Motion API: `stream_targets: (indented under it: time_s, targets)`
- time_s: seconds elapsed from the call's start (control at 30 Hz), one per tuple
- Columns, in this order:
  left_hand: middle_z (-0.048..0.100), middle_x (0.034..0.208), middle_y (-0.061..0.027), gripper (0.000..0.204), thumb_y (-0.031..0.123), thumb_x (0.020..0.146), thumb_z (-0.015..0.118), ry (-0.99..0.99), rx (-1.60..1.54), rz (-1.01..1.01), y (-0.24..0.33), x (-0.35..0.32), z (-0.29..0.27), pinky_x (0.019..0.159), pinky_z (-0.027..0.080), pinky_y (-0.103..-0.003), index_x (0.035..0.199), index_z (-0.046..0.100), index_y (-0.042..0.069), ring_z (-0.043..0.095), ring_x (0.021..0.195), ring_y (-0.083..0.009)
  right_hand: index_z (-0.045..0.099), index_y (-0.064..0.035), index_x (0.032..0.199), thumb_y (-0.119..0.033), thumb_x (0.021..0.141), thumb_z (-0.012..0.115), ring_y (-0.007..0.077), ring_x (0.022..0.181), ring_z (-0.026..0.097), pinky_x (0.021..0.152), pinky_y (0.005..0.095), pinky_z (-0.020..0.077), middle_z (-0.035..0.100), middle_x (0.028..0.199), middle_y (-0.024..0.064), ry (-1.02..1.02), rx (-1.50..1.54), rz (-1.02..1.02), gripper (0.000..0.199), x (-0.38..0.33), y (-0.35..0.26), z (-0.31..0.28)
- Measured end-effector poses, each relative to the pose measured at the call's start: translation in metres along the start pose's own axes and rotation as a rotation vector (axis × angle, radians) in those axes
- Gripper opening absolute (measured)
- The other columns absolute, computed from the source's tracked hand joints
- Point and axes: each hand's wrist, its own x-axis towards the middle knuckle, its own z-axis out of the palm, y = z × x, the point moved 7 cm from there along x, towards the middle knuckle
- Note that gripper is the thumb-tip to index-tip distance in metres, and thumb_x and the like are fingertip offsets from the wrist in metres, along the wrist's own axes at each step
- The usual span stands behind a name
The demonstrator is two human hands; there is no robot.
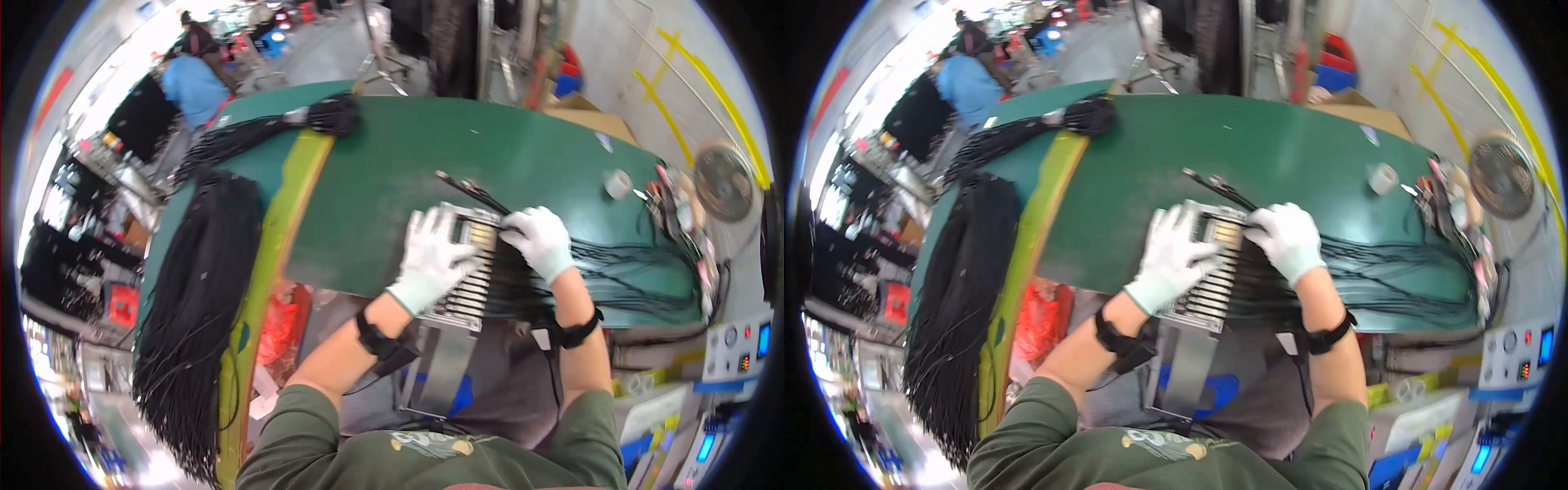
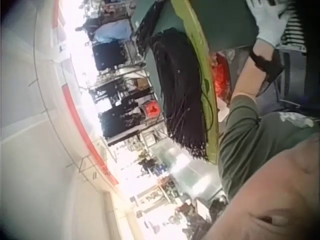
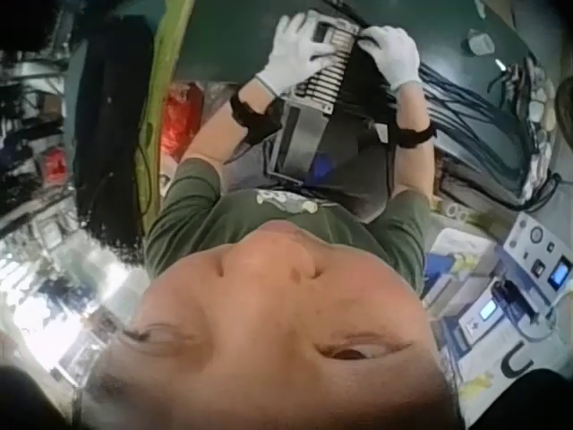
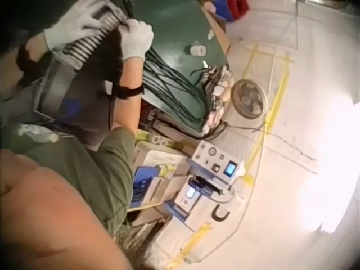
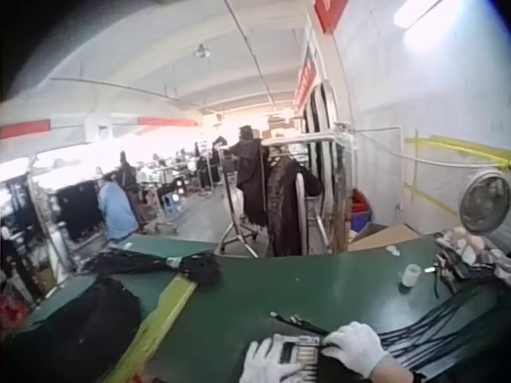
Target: Organizing and inserting multiple black wires into a specialized assembly jig on a workbench.
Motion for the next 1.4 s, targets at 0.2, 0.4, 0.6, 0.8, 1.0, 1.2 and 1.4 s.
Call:
stream_targets:
  time_s: [0.2, 0.4, 0.6, 0.8, 1.0, 1.2, 1.4]
  targets:
    - [0.051, 0.137, -0.0269, 0.028, 0.04, 0.08, 0.072, 0.117, -0.051, -0.01, 0.003, 0.002, -0.006, 0.112, 0.029, -0.059, 0.103, 0.077, 0.024, 0.045, 0.128, -0.0457, 0.071, -0.0138, 0.083, -0.025, 0.075, 0.075, 0.0287, 0.088, 0.059, 0.078, 0.0409, 0.048, 0.063, 0.079, 0.0055, -0.054, -0.118, 0.024, 0.014, 0.003, 0.013, 0.015]
    - [0.066, 0.118, -0.0142, 0.021, 0.032, 0.08, 0.072, 0.473, -0.175, -0.159, -0.019, -0.003, -0.032, 0.109, 0.035, -0.056, 0.087, 0.071, 0.013, 0.056, 0.116, -0.0382, 0.071, -0.0119, 0.08, -0.02, 0.073, 0.075, 0.0289, 0.087, 0.059, 0.079, 0.041, 0.047, 0.064, 0.079, 0.0063, -0.056, 0.141, -0.092, 0.012, 0.002, -0.004, -0.012]
    - [0.068, 0.114, -0.0104, 0.019, 0.029, 0.08, 0.073, 0.368, -0.197, -0.131, -0.013, 0.004, -0.028, 0.108, 0.036, -0.056, 0.083, 0.068, 0.011, 0.058, 0.114, -0.0364, 0.071, -0.0116, 0.08, -0.02, 0.073, 0.075, 0.0298, 0.088, 0.058, 0.079, 0.0412, 0.0469, 0.065, 0.08, 0.0071, -0.072, 0.132, -0.111, 0.012, 0.001, -0.003, -0.007]
    - [0.068, 0.113, -0.0105, 0.014, 0.021, 0.078, 0.075, 0.397, -0.308, 0.036, -0.002, 0.004, -0.034, 0.108, 0.037, -0.056, 0.084, 0.068, 0.01, 0.058, 0.115, -0.0356, 0.071, -0.01, 0.08, -0.022, 0.073, 0.076, 0.0309, 0.089, 0.059, 0.081, 0.0416, 0.0467, 0.066, 0.082, 0.008, 0.031, 0.231, -0.207, 0.014, 0.004, -0.035, -0.011]
    - [0.067, 0.113, -0.0123, 0.013, 0.015, 0.077, 0.076, 0.386, -0.402, 0.07, 0.0, 0.002, -0.041, 0.104, 0.041, -0.051, 0.085, 0.069, 0.008, 0.058, 0.114, -0.035, 0.071, -0.0086, 0.083, -0.023, 0.075, 0.075, 0.0317, 0.087, 0.06, 0.079, 0.0425, 0.0473, 0.066, 0.083, 0.0097, 0.034, 0.3, -0.196, 0.017, -0.004, -0.053, -0.008]
    - [0.066, 0.115, -0.0143, 0.011, 0.008, 0.081, 0.074, 0.395, -0.457, -0.209, -0.049, -0.008, -0.028, 0.095, 0.048, -0.039, 0.091, 0.07, 0.004, 0.059, 0.113, -0.0304, 0.071, -0.0053, 0.085, -0.016, 0.076, 0.074, 0.0315, 0.086, 0.062, 0.079, 0.0418, 0.0492, 0.07, 0.085, 0.0106, 0.04, 0.32, -0.088, 0.014, -0.007, 0.003, -0.007]
    - [0.07, 0.105, -0.0117, 0.015, 0.02, 0.084, 0.072, 0.46, -0.334, -0.209, -0.041, -0.002, -0.029, 0.093, 0.047, -0.042, 0.088, 0.071, 0.006, 0.062, 0.101, -0.0315, 0.071, -0.0083, 0.082, -0.017, 0.074, 0.075, 0.0301, 0.086, 0.061, 0.079, 0.0414, 0.0487, 0.068, 0.081, 0.0082, -0.033, 0.226, -0.114, 0.012, 0.0, -0.013, -0.004]
